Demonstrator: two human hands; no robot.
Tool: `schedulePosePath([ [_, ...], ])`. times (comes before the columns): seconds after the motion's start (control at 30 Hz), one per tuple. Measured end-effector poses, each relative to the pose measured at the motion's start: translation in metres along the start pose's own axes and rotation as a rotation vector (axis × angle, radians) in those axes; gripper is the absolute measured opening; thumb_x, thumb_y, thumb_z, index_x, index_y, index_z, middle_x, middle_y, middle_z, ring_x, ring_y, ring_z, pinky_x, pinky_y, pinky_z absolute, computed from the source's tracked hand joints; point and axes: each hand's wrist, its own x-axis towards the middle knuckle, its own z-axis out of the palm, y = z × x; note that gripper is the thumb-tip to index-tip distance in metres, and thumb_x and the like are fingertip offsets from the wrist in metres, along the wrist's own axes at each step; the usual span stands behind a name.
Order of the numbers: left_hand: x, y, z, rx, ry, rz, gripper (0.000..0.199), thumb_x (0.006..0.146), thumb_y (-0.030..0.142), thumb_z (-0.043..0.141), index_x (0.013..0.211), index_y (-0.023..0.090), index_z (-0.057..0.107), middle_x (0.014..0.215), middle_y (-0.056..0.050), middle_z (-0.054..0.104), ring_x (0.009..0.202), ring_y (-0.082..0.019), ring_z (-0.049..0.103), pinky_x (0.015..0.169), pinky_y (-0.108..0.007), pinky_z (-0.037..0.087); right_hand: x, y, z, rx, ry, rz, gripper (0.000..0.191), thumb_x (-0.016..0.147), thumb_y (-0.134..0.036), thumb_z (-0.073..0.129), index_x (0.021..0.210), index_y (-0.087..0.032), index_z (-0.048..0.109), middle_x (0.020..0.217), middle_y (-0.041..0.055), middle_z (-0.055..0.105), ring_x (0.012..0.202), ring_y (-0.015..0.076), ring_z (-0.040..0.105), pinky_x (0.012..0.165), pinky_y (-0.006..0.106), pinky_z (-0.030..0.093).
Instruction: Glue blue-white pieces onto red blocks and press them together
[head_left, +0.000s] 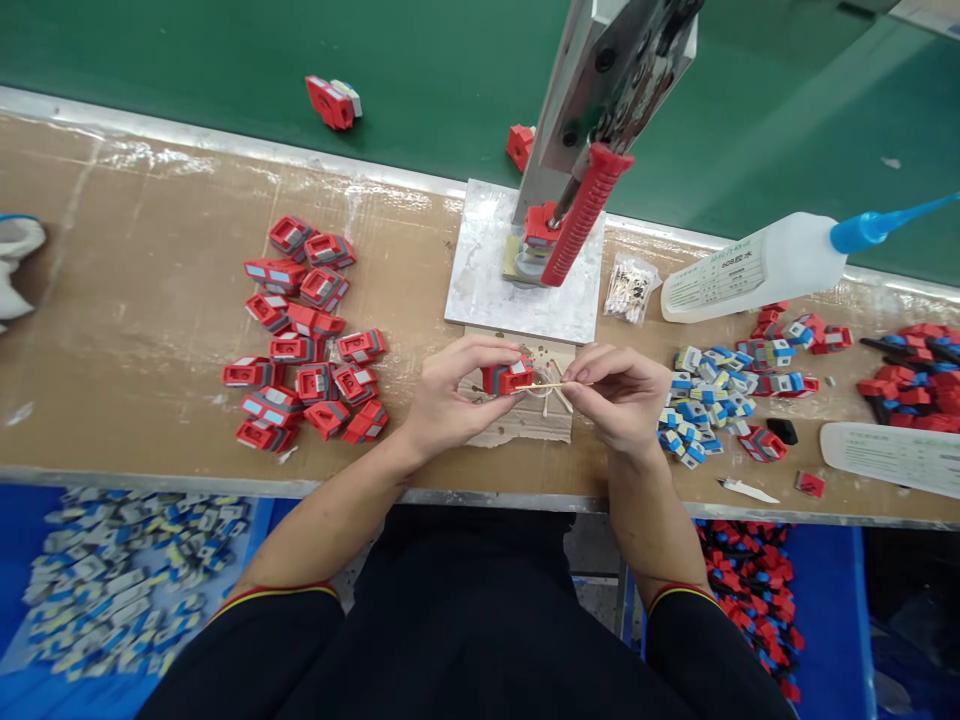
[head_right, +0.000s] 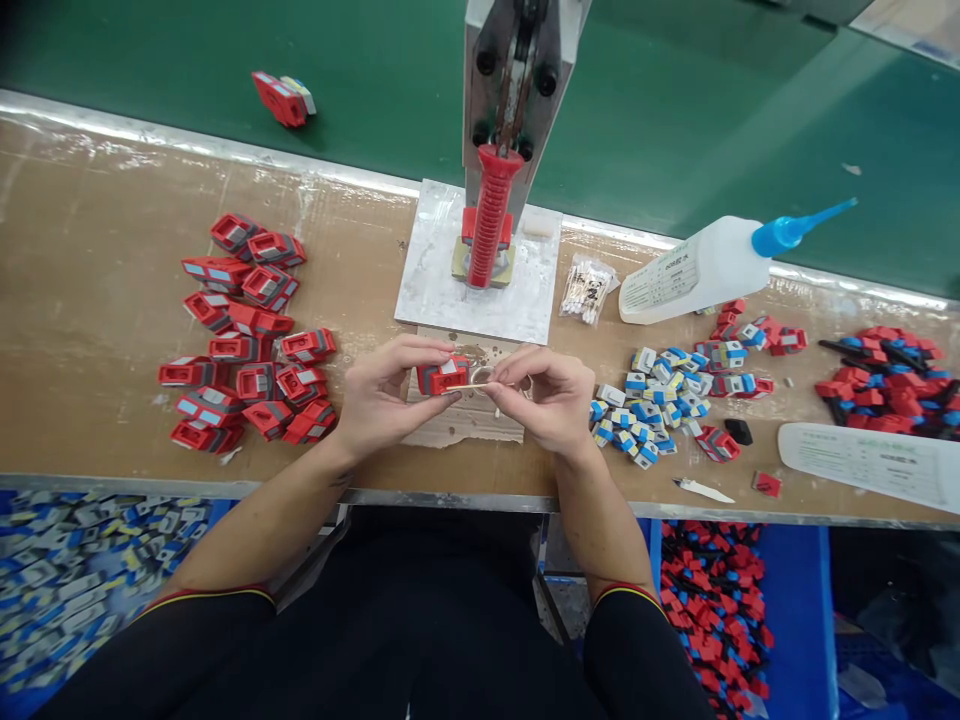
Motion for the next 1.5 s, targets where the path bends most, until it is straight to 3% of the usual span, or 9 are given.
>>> schedulePosePath([
  [0.2, 0.001, 0.000, -0.001, 0.021, 0.006, -0.009, 0.027, 0.084, 0.024, 0.087, 0.109, 0.023, 0.078, 0.108, -0.009, 0.081, 0.100, -0.022, 0.079, 0.089, -0.036, 0.065, 0.000, 0.000, -0.005, -0.086, 0.026, 0.023, 0.023, 0.081, -0.036, 0.088, 0.071, -0.024, 0.071, 0.064, 0.0010, 0.073, 0.057, 0.0161, 0.067, 0.051, 0.030, 0.052],
  [0.4, 0.001, 0.001, -0.001, 0.031, 0.020, -0.007, 0.030, 0.082, 0.022, 0.089, 0.109, 0.023, 0.078, 0.108, -0.008, 0.081, 0.099, -0.021, 0.078, 0.086, -0.034, 0.065, 0.000, 0.000, -0.008, -0.078, 0.021, 0.005, 0.018, 0.078, -0.026, 0.089, 0.072, -0.025, 0.073, 0.065, 0.0004, 0.074, 0.058, 0.0157, 0.067, 0.051, 0.029, 0.051],
  [0.6, 0.002, 0.001, -0.001, 0.020, 0.017, 0.012, 0.030, 0.082, 0.020, 0.088, 0.110, 0.022, 0.078, 0.107, -0.008, 0.081, 0.098, -0.020, 0.078, 0.087, -0.033, 0.065, 0.001, -0.001, -0.005, -0.035, 0.022, -0.024, 0.017, 0.079, -0.026, 0.089, 0.073, -0.025, 0.073, 0.065, -0.0006, 0.074, 0.059, 0.0149, 0.068, 0.054, 0.029, 0.055],
  [0.93, 0.000, -0.001, -0.004, 0.034, 0.013, -0.019, 0.030, 0.082, 0.018, 0.085, 0.111, 0.023, 0.079, 0.110, -0.008, 0.080, 0.100, -0.020, 0.077, 0.089, -0.034, 0.064, 0.001, -0.001, -0.008, -0.103, -0.009, -0.014, 0.020, 0.076, -0.028, 0.093, 0.073, -0.025, 0.073, 0.066, -0.0001, 0.076, 0.058, 0.0155, 0.068, 0.050, 0.029, 0.051],
  [1.23, 0.001, 0.003, -0.004, 0.064, 0.016, -0.034, 0.029, 0.078, 0.019, 0.088, 0.105, 0.024, 0.080, 0.093, -0.003, 0.077, 0.081, -0.016, 0.073, 0.074, -0.029, 0.061, 0.000, -0.003, -0.005, -0.109, -0.009, -0.079, 0.016, 0.080, -0.019, 0.088, 0.078, -0.026, 0.075, 0.068, -0.0006, 0.077, 0.061, 0.0157, 0.071, 0.052, 0.029, 0.052],
  [1.5, 0.002, 0.004, -0.005, 0.053, -0.020, -0.079, 0.025, 0.080, 0.025, 0.088, 0.103, 0.023, 0.080, 0.094, -0.005, 0.079, 0.084, -0.018, 0.075, 0.076, -0.032, 0.062, 0.002, -0.003, -0.017, -0.127, 0.046, -0.071, 0.022, 0.081, -0.034, 0.088, 0.071, -0.026, 0.071, 0.061, -0.0005, 0.071, 0.054, 0.0157, 0.064, 0.050, 0.030, 0.051],
])
